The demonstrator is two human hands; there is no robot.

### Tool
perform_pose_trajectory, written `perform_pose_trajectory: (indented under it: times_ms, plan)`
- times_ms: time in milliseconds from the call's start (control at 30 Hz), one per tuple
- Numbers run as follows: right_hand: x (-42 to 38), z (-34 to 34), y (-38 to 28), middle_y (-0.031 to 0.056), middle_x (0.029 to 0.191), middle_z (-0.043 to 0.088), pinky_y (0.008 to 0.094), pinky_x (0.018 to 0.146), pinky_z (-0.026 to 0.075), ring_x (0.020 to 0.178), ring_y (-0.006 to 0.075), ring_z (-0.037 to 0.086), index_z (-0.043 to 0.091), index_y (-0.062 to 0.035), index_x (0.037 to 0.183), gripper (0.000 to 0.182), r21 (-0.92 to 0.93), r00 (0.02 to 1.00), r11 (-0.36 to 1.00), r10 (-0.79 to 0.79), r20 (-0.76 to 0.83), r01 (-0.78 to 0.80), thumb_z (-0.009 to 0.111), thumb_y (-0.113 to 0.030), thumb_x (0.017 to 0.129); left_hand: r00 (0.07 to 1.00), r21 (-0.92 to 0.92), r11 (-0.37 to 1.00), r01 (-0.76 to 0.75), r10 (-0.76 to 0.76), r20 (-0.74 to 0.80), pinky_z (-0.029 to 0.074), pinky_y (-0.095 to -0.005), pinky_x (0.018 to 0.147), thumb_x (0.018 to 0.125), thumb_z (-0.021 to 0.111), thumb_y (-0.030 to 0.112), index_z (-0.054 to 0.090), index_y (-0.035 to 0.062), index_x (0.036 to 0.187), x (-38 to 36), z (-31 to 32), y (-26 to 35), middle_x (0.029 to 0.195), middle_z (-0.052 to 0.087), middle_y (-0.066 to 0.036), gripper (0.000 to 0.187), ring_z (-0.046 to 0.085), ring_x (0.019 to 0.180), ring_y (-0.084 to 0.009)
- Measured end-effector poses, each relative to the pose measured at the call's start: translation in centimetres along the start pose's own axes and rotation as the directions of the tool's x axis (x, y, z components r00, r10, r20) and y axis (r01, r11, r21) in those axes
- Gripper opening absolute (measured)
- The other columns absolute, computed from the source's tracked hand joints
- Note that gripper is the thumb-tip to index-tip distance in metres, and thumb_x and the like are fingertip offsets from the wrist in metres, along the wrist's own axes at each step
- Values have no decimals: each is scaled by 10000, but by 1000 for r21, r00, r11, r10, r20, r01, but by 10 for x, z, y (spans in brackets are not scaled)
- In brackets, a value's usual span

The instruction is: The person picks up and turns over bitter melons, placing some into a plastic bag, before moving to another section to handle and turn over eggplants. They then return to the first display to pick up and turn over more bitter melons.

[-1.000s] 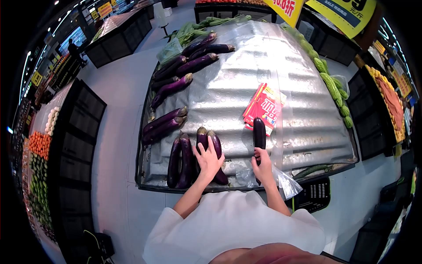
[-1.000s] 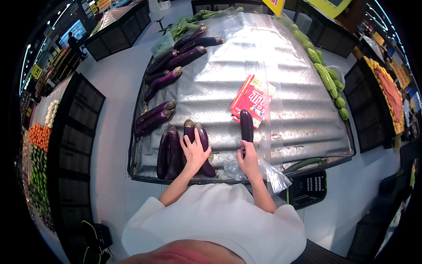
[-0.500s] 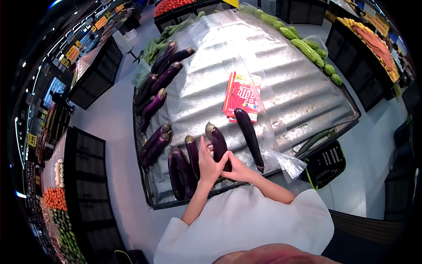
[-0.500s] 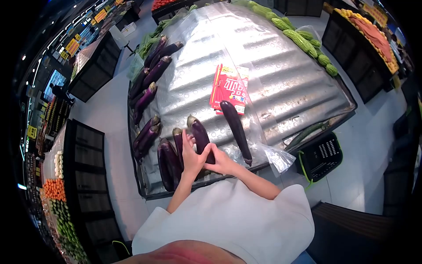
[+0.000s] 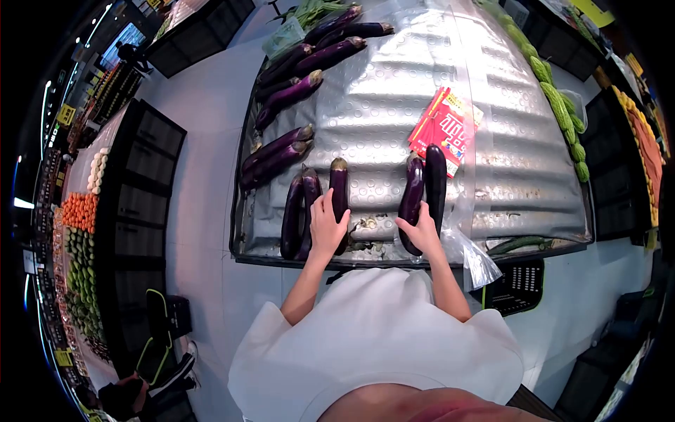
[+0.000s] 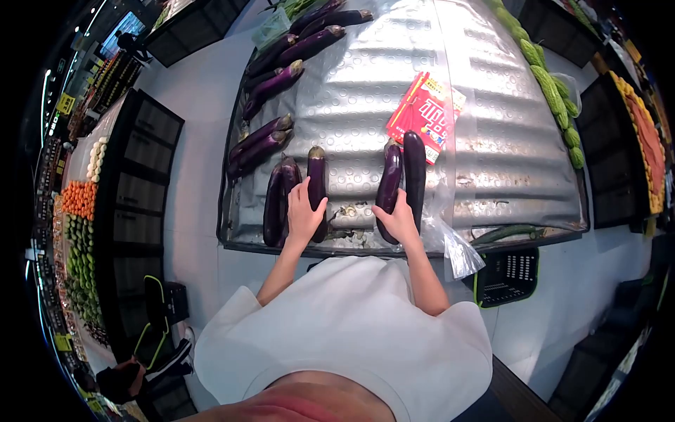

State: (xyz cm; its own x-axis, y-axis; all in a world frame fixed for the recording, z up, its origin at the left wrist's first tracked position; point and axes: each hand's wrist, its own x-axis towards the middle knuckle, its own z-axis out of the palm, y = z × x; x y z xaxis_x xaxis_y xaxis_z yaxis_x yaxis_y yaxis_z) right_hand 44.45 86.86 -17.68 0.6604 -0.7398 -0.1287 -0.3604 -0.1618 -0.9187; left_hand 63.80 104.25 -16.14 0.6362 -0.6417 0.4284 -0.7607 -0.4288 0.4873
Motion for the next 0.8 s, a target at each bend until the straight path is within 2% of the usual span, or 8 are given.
perform_pose_trajectory:
  times_ms: [100,133,167,267,533,600,667,800]
  plan:
    - [12,-8,-2,317,1187,638,452,946,506,1123,453,635,341,74,1409,801,-167,999,985,-37,-6,35,789,-277,845,999,80,997,1,1,-32,499,-458,931,777,812,184,480,56,1407,4,4,-4,1212,550,-179,723,546,1113,-378]
    - [12,-9,-3,307,1166,635,484,901,524,1075,464,640,339,61,1413,807,-273,989,954,-141,-39,125,797,-261,833,1000,80,996,25,-24,-14,502,-455,920,746,829,186,483,66,1406,9,3,-6,1178,566,-170,755,559,1089,-366]
    - [12,-6,-5,307,1166,635,484,901,524,1075,464,640,339,61,1413,807,-274,988,953,-146,-41,130,797,-261,833,999,78,996,44,-44,3,504,-452,908,715,845,188,485,75,1405,14,2,-7,1144,582,-160,787,572,1064,-355]
    - [1,3,-11,220,1111,613,509,840,546,1018,416,632,333,3,1454,885,-586,991,806,-127,-31,85,840,-240,770,993,-49,993,112,-109,44,508,-437,897,664,865,169,504,110,1400,17,-4,-12,1072,610,-131,822,598,1020,-328]
    - [-13,7,-8,181,1124,625,479,847,548,1075,389,630,441,-25,1377,754,-586,989,806,-138,-44,86,837,-239,772,964,-363,893,265,-239,117,572,-362,857,666,871,93,538,75,1360,24,-21,6,1100,663,-140,771,678,958,-252]
    - [-16,7,-3,205,1122,672,470,856,548,1032,399,665,474,-20,1331,677,-358,978,927,-169,-123,115,821,-237,791,965,-377,888,262,-235,118,571,-361,858,671,870,92,542,69,1354,31,-28,14,1102,667,-145,758,681,960,-248]
    - [-21,8,-2,216,1113,685,468,856,549,1006,409,675,470,-14,1328,667,-374,987,925,-117,-108,68,812,-236,800,964,-390,882,264,-235,121,570,-360,858,676,869,91,546,63,1347,37,-33,22,1105,672,-151,745,684,961,-244]
    - [-25,9,-6,232,1091,706,430,856,562,971,385,708,468,10,1339,638,-487,994,874,-45,-103,-11,790,-222,841,960,-460,868,185,-60,273,563,-338,903,693,894,110,549,63,1353,48,-29,31,1163,685,-129,746,675,1065,-212]
